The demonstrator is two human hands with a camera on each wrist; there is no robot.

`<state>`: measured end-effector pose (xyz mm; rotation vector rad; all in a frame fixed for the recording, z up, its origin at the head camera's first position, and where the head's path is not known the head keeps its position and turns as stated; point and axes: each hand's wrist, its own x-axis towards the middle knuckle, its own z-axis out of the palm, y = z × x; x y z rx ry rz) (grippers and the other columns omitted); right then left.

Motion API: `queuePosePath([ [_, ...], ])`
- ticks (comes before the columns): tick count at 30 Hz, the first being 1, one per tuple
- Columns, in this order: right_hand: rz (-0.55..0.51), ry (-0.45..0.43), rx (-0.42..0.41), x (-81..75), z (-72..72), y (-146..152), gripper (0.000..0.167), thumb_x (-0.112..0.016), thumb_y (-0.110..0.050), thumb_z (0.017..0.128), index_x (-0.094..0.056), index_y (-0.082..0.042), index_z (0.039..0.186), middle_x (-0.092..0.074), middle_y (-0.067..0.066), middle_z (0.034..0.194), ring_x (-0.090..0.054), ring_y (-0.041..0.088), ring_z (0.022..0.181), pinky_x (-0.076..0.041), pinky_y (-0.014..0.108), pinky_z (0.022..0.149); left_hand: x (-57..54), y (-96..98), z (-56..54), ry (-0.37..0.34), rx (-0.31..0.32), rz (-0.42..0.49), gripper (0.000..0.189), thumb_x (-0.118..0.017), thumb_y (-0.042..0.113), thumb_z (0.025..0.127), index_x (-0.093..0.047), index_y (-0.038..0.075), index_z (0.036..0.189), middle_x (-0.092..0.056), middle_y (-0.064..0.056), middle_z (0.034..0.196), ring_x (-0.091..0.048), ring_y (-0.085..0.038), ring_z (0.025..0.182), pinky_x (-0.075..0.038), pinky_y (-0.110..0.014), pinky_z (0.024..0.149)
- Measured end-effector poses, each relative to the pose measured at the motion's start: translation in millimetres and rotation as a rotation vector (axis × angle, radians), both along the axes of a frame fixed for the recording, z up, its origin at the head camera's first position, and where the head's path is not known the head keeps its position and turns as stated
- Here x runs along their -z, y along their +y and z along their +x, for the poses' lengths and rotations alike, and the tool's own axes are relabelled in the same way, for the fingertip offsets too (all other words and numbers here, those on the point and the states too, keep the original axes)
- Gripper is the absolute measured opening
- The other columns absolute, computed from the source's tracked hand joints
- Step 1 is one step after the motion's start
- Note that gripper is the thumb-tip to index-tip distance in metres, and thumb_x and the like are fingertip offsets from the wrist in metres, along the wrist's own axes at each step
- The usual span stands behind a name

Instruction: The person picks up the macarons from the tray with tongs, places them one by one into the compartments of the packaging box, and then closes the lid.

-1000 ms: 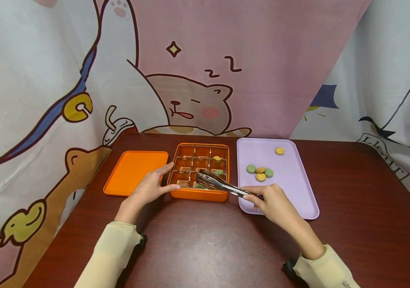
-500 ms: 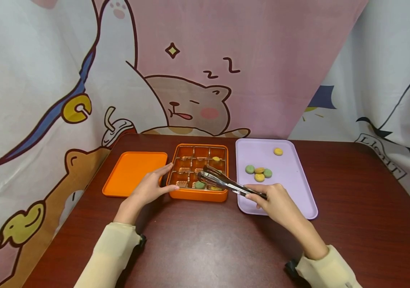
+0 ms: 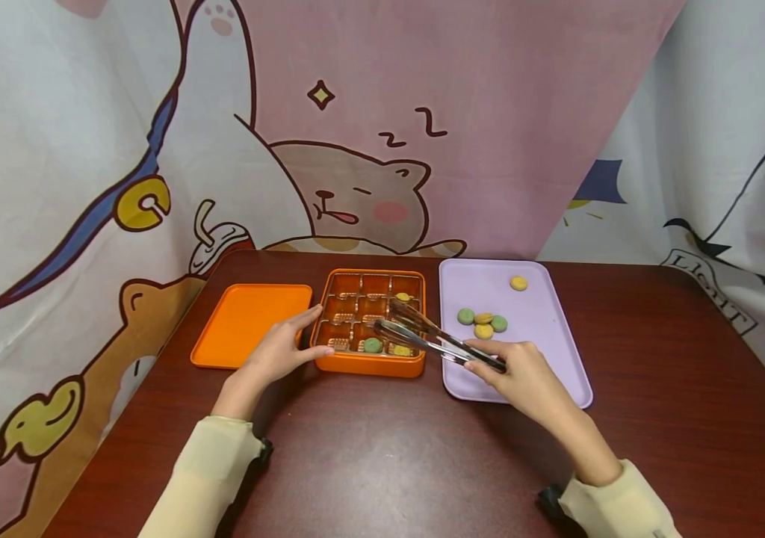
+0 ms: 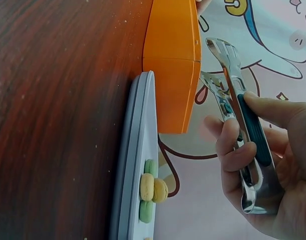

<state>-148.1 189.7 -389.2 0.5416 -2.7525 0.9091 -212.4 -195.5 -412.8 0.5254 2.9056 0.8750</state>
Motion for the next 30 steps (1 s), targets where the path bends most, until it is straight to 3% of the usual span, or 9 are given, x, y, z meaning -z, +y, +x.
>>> queuePosePath([
  [6,0.014,-0.012,0.030,0.6,-0.3,2.5,0.030,-0.079,-0.018,0.084,-0.076,-0.007,0.112,-0.072,0.001,0.078,-0.043,0.005,0.058,-0.034,0.021,0.049,1.0,-0.2,0.3,0.007,-0.005,-0.002,0.087,-0.075,0.045,0.086,-0.036,0.011,0.156,-0.036,-0.009,0.161,-0.040,-0.035,0.145,-0.038,-0.055,0.115],
  [17,0.003,0.006,0.053,1.8,1.2,10.8,0.031,-0.080,-0.017,0.083,-0.076,-0.007,0.112,-0.072,0.002,0.080,-0.043,0.007,0.059,-0.034,0.021,0.050,2.3,-0.4,0.8,0.011,-0.013,-0.005,0.088,-0.076,0.045,0.085,-0.036,0.011,0.156,-0.037,-0.010,0.160,-0.040,-0.036,0.144,-0.038,-0.055,0.115],
  [24,0.010,0.019,0.078,3.1,2.7,18.0,0.032,-0.080,-0.019,0.083,-0.076,-0.008,0.113,-0.076,0.007,0.094,-0.049,0.012,0.067,-0.035,0.021,0.054,2.1,-0.3,0.5,0.007,-0.006,-0.003,0.088,-0.075,0.046,0.086,-0.035,0.011,0.156,-0.036,-0.009,0.161,-0.040,-0.035,0.145,-0.038,-0.054,0.115],
  [30,0.027,0.014,0.102,2.7,3.0,24.5,0.032,-0.080,-0.020,0.083,-0.076,-0.009,0.113,-0.063,-0.003,0.069,-0.042,0.007,0.060,-0.033,0.021,0.051,1.6,-0.2,-0.6,0.006,-0.002,-0.006,0.086,-0.074,0.044,0.087,-0.035,0.010,0.156,-0.036,-0.010,0.161,-0.039,-0.035,0.146,-0.037,-0.055,0.116],
])
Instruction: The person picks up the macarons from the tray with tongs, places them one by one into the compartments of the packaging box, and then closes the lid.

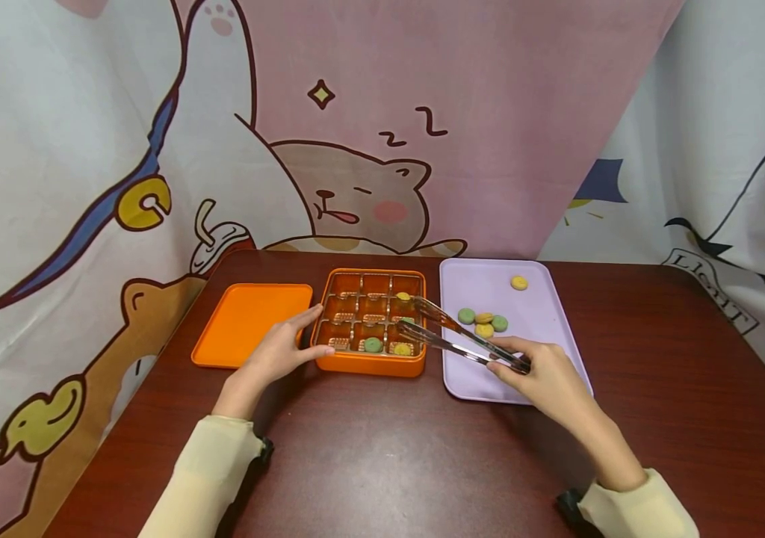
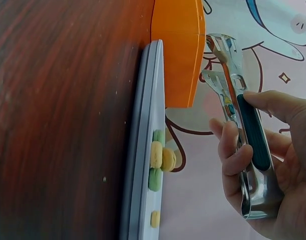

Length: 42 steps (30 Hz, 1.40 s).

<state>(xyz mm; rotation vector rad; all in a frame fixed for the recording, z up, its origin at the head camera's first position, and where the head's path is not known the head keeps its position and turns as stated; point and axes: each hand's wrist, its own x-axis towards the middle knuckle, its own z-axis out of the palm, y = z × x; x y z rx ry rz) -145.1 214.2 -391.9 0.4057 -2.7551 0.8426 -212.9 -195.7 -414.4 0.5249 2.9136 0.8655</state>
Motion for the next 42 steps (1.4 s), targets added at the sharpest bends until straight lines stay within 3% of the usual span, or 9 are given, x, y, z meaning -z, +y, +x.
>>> queuePosePath([
  [11,-0.009,0.030,0.010,-0.9,0.8,12.0,0.027,-0.080,-0.019,0.083,-0.076,-0.010,0.109,-0.054,-0.009,0.063,-0.039,0.001,0.057,-0.033,0.020,0.049,-1.4,0.1,0.0,0.000,-0.002,-0.006,0.086,-0.074,0.045,0.087,-0.035,0.010,0.156,-0.036,-0.010,0.161,-0.039,-0.036,0.145,-0.037,-0.055,0.116],
  [28,-0.004,0.001,0.059,-3.2,4.6,27.9,0.029,-0.080,-0.023,0.085,-0.076,-0.011,0.111,-0.068,-0.002,0.075,-0.044,0.005,0.061,-0.033,0.021,0.050,-1.4,0.5,0.3,-0.009,-0.005,0.001,0.086,-0.073,0.046,0.087,-0.036,0.011,0.156,-0.035,-0.009,0.161,-0.038,-0.035,0.146,-0.036,-0.055,0.117],
  [42,-0.004,-0.007,0.096,-1.8,7.9,41.6,0.033,-0.080,-0.024,0.085,-0.075,-0.007,0.112,-0.067,-0.002,0.072,-0.043,0.002,0.061,-0.032,0.022,0.050,-0.5,0.1,-0.2,-0.016,-0.004,0.004,0.087,-0.074,0.047,0.087,-0.035,0.011,0.156,-0.035,-0.009,0.162,-0.037,-0.035,0.147,-0.035,-0.055,0.117],
])
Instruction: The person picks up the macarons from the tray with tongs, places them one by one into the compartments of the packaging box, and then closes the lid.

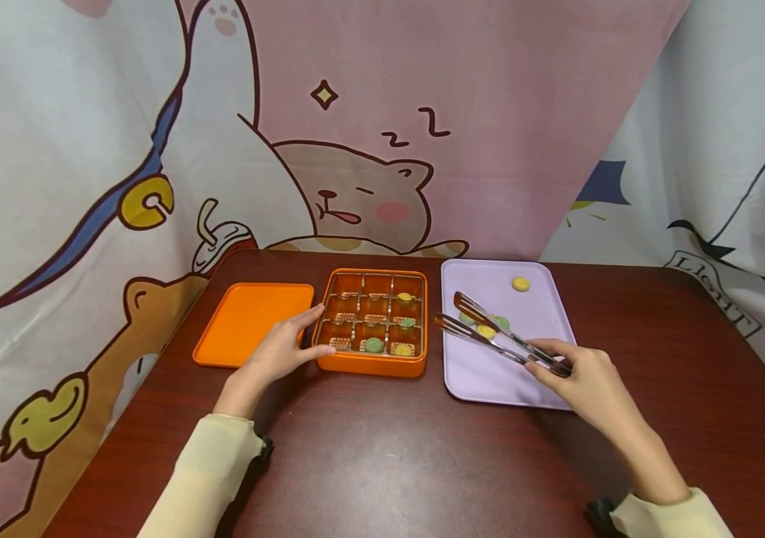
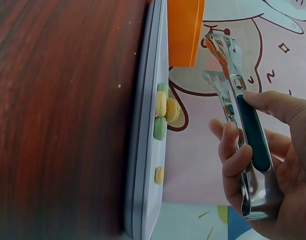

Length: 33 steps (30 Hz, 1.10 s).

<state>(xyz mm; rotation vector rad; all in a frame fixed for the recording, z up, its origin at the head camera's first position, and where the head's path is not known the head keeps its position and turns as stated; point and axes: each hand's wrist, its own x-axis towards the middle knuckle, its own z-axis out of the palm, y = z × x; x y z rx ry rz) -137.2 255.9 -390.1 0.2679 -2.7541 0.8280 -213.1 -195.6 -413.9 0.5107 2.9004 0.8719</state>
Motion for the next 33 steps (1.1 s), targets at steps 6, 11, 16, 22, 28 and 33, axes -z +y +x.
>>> queuePosePath([
  [6,0.004,-0.013,0.023,2.6,1.8,6.7,0.036,-0.080,-0.026,0.085,-0.075,-0.006,0.114,-0.068,0.000,0.074,-0.042,0.001,0.061,-0.032,0.022,0.050,-0.6,0.4,0.6,0.003,0.001,0.007,0.087,-0.074,0.046,0.086,-0.035,0.012,0.156,-0.035,-0.009,0.161,-0.038,-0.035,0.147,-0.036,-0.055,0.117],
  [11,0.014,0.001,0.033,4.9,3.2,12.3,0.035,-0.081,-0.025,0.084,-0.075,-0.006,0.113,-0.068,0.000,0.073,-0.042,0.001,0.061,-0.032,0.022,0.051,-1.2,0.2,1.3,0.009,0.004,0.011,0.087,-0.074,0.046,0.086,-0.035,0.011,0.156,-0.036,-0.010,0.161,-0.038,-0.035,0.146,-0.037,-0.055,0.116],
  [16,0.026,0.015,0.047,6.1,5.3,17.5,0.034,-0.082,-0.024,0.082,-0.075,-0.007,0.111,-0.068,0.000,0.072,-0.043,0.003,0.062,-0.032,0.022,0.053,-1.6,0.4,2.0,0.007,0.005,0.013,0.087,-0.074,0.046,0.086,-0.034,0.011,0.156,-0.035,-0.010,0.161,-0.038,-0.035,0.146,-0.037,-0.055,0.116],
  [22,0.047,0.006,0.073,8.0,8.2,23.4,0.034,-0.082,-0.024,0.082,-0.075,-0.005,0.110,-0.071,0.005,0.076,-0.045,0.006,0.063,-0.033,0.022,0.054,-0.8,0.2,1.7,0.004,0.004,0.013,0.088,-0.074,0.046,0.086,-0.034,0.011,0.156,-0.034,-0.009,0.162,-0.037,-0.035,0.147,-0.037,-0.055,0.116],
  [28,0.063,-0.006,0.079,9.3,10.5,29.1,0.036,-0.081,-0.027,0.083,-0.075,-0.005,0.111,-0.074,0.013,0.084,-0.048,0.012,0.067,-0.034,0.023,0.057,-0.5,0.0,1.6,0.003,0.004,0.011,0.088,-0.074,0.047,0.086,-0.034,0.011,0.156,-0.035,-0.009,0.162,-0.037,-0.035,0.147,-0.036,-0.055,0.116],
  [33,0.065,0.002,0.081,10.7,11.7,32.8,0.035,-0.080,-0.029,0.084,-0.075,-0.006,0.110,-0.076,0.016,0.089,-0.053,0.008,0.069,-0.039,0.024,0.058,0.5,-0.5,0.8,0.001,0.000,0.007,0.088,-0.073,0.048,0.087,-0.034,0.012,0.156,-0.035,-0.010,0.162,-0.037,-0.035,0.147,-0.036,-0.055,0.116],
])
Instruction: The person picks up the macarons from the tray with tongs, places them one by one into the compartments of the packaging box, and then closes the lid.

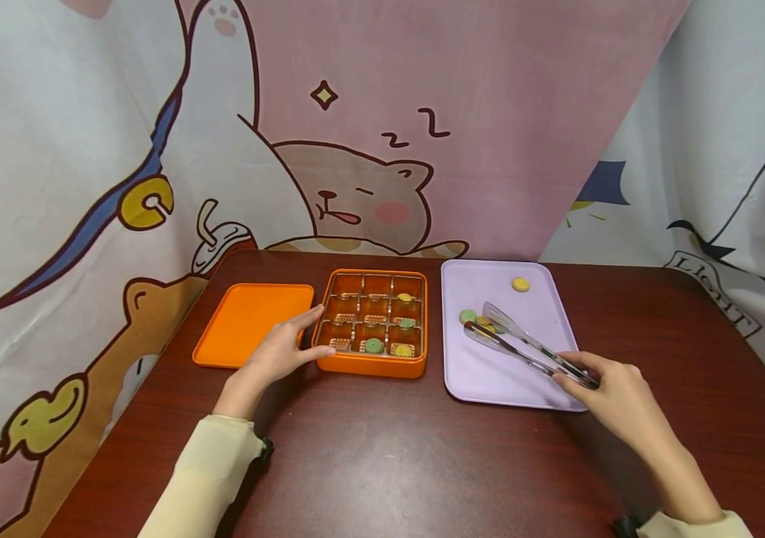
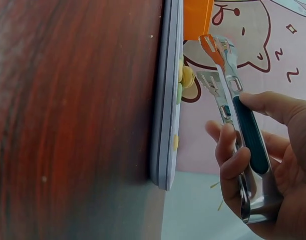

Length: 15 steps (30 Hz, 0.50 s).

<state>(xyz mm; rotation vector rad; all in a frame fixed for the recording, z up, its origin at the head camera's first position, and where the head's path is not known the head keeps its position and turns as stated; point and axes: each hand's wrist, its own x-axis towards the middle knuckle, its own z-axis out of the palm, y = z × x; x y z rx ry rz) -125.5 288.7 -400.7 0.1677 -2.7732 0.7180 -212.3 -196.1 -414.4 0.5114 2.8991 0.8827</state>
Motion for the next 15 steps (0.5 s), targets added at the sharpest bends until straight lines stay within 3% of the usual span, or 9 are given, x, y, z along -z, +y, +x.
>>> queuePosePath([
  [15,0.009,-0.039,0.010,4.6,3.4,6.0,0.036,-0.079,-0.031,0.085,-0.074,-0.008,0.112,-0.075,0.011,0.086,-0.049,0.011,0.068,-0.035,0.024,0.058,0.8,0.1,-1.2,0.000,0.007,-0.001,0.087,-0.073,0.047,0.087,-0.034,0.011,0.156,-0.035,-0.009,0.162,-0.036,-0.034,0.147,-0.035,-0.054,0.118],
])
